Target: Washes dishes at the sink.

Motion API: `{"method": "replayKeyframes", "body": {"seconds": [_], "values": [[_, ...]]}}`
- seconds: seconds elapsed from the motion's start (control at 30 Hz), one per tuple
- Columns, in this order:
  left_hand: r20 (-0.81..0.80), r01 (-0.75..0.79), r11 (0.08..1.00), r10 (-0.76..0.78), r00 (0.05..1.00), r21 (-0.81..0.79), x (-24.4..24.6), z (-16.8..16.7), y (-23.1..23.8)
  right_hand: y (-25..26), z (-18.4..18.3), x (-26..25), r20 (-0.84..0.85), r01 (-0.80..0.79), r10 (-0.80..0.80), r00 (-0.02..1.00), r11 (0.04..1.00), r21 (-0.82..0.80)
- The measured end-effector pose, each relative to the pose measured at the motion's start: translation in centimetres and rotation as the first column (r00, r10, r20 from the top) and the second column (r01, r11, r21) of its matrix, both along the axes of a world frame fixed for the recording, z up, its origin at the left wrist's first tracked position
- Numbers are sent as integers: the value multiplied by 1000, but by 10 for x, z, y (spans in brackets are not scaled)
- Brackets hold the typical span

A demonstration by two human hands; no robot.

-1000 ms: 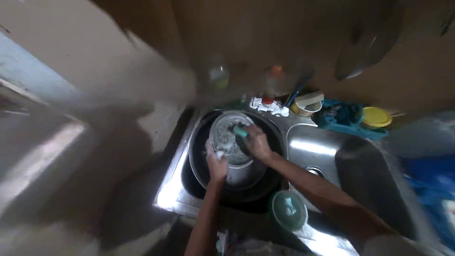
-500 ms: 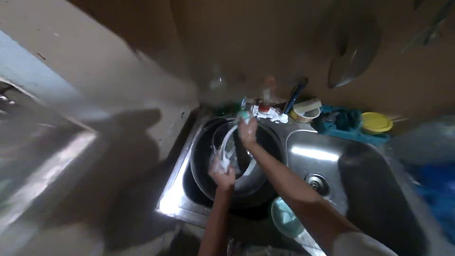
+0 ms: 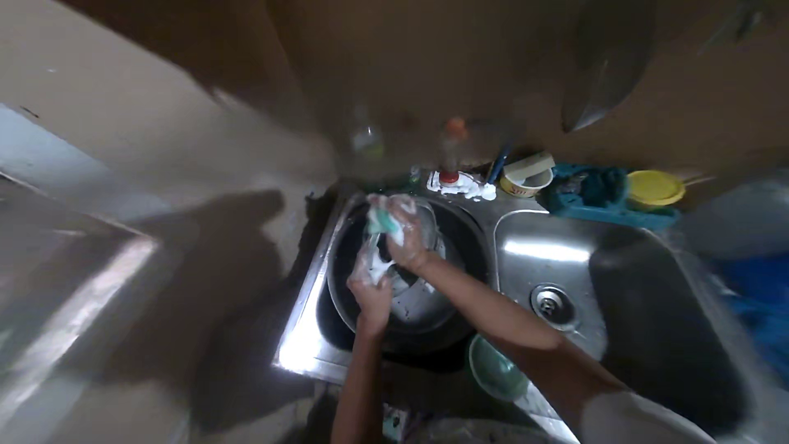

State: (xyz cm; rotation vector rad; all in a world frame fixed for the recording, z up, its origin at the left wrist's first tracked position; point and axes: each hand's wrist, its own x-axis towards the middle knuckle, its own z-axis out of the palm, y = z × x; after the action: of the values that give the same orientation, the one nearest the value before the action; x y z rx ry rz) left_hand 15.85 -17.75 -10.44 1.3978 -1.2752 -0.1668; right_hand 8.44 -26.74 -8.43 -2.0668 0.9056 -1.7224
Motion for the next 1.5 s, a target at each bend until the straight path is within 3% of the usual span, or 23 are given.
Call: {"method": "replayKeyframes", "body": {"seconds": [0.07,0.17,0.23,0.33,0.4,0.43,0.5,0.53,0.57,0.6,0.63,0.7,0.77,0.8,0.87,0.93,1.03,1.1,1.17,1.23,1.3,1.4,1.5], "values": [[-15,-72,997,71,997,-35,-2,5,6,-9,-4,-16,87,69,-86,992,980,184],[87,-94,991,102,991,-94,-1,10,5,-10,1,-25,205,33,-141,968,889,458],[129,-60,997,64,990,-40,-1,14,2,1,14,-15,177,-3,-61,982,941,340],[128,-67,997,72,989,-42,-4,10,1,15,24,6,-17,-104,104,994,994,-20],[128,-49,997,56,990,-55,-4,11,8,9,19,3,54,-59,59,997,998,0],[144,-40,996,51,988,-80,-4,11,11,6,17,-4,132,-21,1,991,988,151],[166,-35,983,66,984,-181,-4,3,14,-4,20,-17,261,22,-201,944,828,560],[171,-33,973,74,983,-231,-5,-3,15,-11,22,-20,296,-5,-315,902,677,736],[158,-27,966,70,985,-259,-6,-9,14,-19,25,-22,302,-24,-427,852,544,839],[119,-20,968,52,992,-251,-8,-15,14,-22,26,-22,304,-38,-485,820,483,875],[59,-13,981,25,998,-194,-10,-18,15,-19,27,-22,316,-33,-480,818,510,860],[-22,40,999,-40,999,-2,-8,-10,18,-1,30,-22,295,-3,-293,909,705,709],[-3,57,991,-57,998,118,-6,7,18,12,29,-14,113,64,-103,988,949,308],[36,33,994,-36,999,102,-5,13,15,16,27,-7,-8,62,-61,998,995,83],[128,-58,998,62,990,-36,-3,15,4,21,29,-1,-213,-13,-21,977,988,-155],[187,-137,980,163,969,-147,-4,16,2,19,37,-10,-257,-15,0,966,998,-55],[145,-193,947,236,961,-257,-4,16,8,-7,30,-27,43,50,-62,997,972,229],[72,-213,922,248,966,-324,-5,15,9,-13,25,-35,200,39,-177,964,835,549],[-29,-243,889,251,968,-388,-10,15,5,-6,17,-39,272,-91,-273,923,531,843],[-117,-290,875,266,957,-388,-15,14,-2,2,-4,-30,337,-206,-382,860,345,916],[-193,-302,904,251,948,-304,-20,13,-2,10,-10,-21,443,-343,-460,770,287,894],[-201,-270,916,216,955,-296,-16,7,1,-1,2,-33,379,-242,-361,852,370,897],[-78,-193,924,177,981,-330,-9,6,6,-20,37,-47,187,-8,-218,958,630,776]]}}
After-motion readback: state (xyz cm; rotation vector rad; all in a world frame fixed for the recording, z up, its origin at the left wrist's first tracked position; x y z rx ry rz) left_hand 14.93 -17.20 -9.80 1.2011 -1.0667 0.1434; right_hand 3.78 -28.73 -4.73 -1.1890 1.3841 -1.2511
